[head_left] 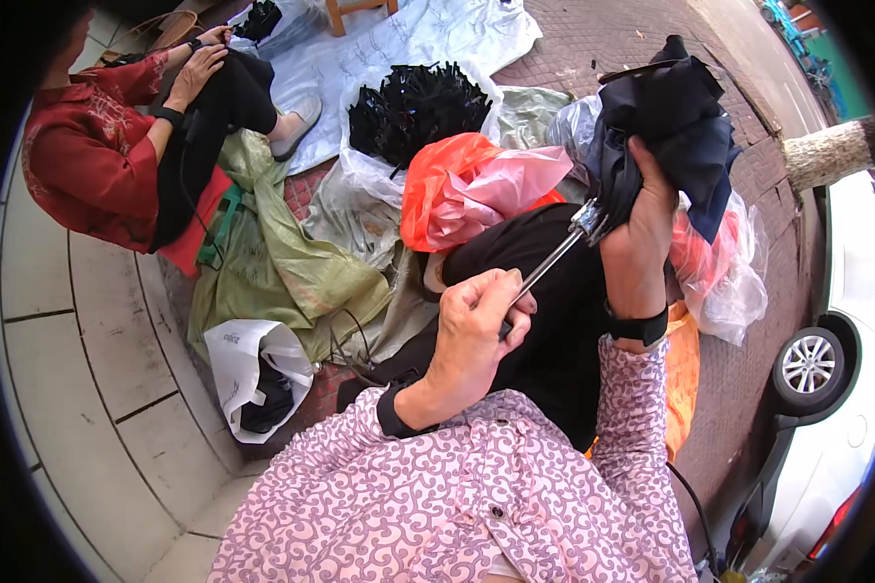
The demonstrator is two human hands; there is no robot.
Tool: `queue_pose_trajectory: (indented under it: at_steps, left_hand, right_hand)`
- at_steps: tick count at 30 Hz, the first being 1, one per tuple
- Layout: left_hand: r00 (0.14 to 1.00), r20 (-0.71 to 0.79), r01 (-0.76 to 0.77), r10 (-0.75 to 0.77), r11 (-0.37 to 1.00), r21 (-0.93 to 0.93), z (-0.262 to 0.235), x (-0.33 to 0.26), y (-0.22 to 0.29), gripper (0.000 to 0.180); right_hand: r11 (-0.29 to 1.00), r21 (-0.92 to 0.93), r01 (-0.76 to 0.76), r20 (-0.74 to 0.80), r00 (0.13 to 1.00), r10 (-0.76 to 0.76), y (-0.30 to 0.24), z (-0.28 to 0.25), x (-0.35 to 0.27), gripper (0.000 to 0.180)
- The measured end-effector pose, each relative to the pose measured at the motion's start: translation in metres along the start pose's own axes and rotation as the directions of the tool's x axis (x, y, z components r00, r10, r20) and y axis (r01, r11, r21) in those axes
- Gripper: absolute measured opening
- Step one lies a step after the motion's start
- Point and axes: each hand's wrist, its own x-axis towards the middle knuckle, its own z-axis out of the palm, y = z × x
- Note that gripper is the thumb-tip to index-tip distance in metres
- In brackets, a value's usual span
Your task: Inspecting and packing umbrellas and small bags into plastic bags.
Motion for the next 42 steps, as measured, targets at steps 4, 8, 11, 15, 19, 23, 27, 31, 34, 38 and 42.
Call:
queue_pose_trajectory:
  at_steps: [4,8,11,15,19,23,27,31,34,38,42]
  left_hand:
    - [0.907,0.010,-0.366,0.420,0.778,0.510,-0.002,0.011,-0.008,0.032]
    - [0.981,-0.068,-0.152,0.179,0.944,0.294,-0.005,0.010,-0.004,0.035]
    - [0.980,-0.064,-0.156,0.186,0.932,0.326,-0.001,0.012,0.001,0.037]
    - [0.994,0.105,-0.078,0.036,0.901,0.426,-0.008,0.015,0.014,0.049]
    - [0.983,0.141,-0.166,0.121,0.912,0.376,-0.047,0.042,0.032,0.052]
    - [0.881,-0.055,-0.253,0.470,0.566,0.785,-0.126,0.075,0.036,0.050]
    - [0.850,-0.003,-0.115,0.527,0.190,0.975,-0.162,0.115,-0.015,0.085]
    - [0.869,-0.209,0.033,0.448,0.369,0.929,-0.170,0.134,-0.034,0.075]
    - [0.797,-0.158,-0.014,0.582,0.280,0.960,-0.170,0.161,-0.034,0.036]
    - [0.876,-0.163,-0.167,0.454,0.603,0.780,-0.158,0.179,-0.003,0.017]
    - [0.982,0.045,-0.189,0.184,0.969,0.160,-0.148,0.189,0.035,0.023]
  right_hand:
    - [0.985,0.018,-0.172,0.044,0.984,0.171,0.018,0.004,-0.032,0.031]
    - [0.977,0.024,-0.210,0.125,0.971,0.205,0.021,-0.003,-0.047,0.055]
    - [0.976,0.038,-0.216,0.075,0.974,0.212,0.017,0.003,-0.045,0.029]
    - [0.965,-0.194,-0.174,0.044,0.982,0.185,0.008,-0.002,-0.044,0.050]
    - [0.922,-0.385,0.032,0.344,0.932,0.112,-0.045,0.000,-0.027,0.059]
    - [0.309,-0.609,0.730,0.667,0.683,-0.299,-0.071,-0.017,0.056,0.049]
    - [0.233,-0.554,0.800,0.775,0.597,-0.206,-0.109,-0.022,0.092,0.047]
    - [0.274,-0.547,0.791,0.821,0.570,-0.004,-0.093,-0.023,0.103,0.041]
    - [0.184,-0.582,0.792,0.809,0.541,0.230,-0.082,-0.034,0.111,0.041]
    - [0.105,-0.564,0.819,0.730,0.435,0.528,-0.050,-0.042,0.132,0.042]
    - [0.071,-0.516,0.854,0.626,0.318,0.712,-0.016,-0.041,0.152,0.043]
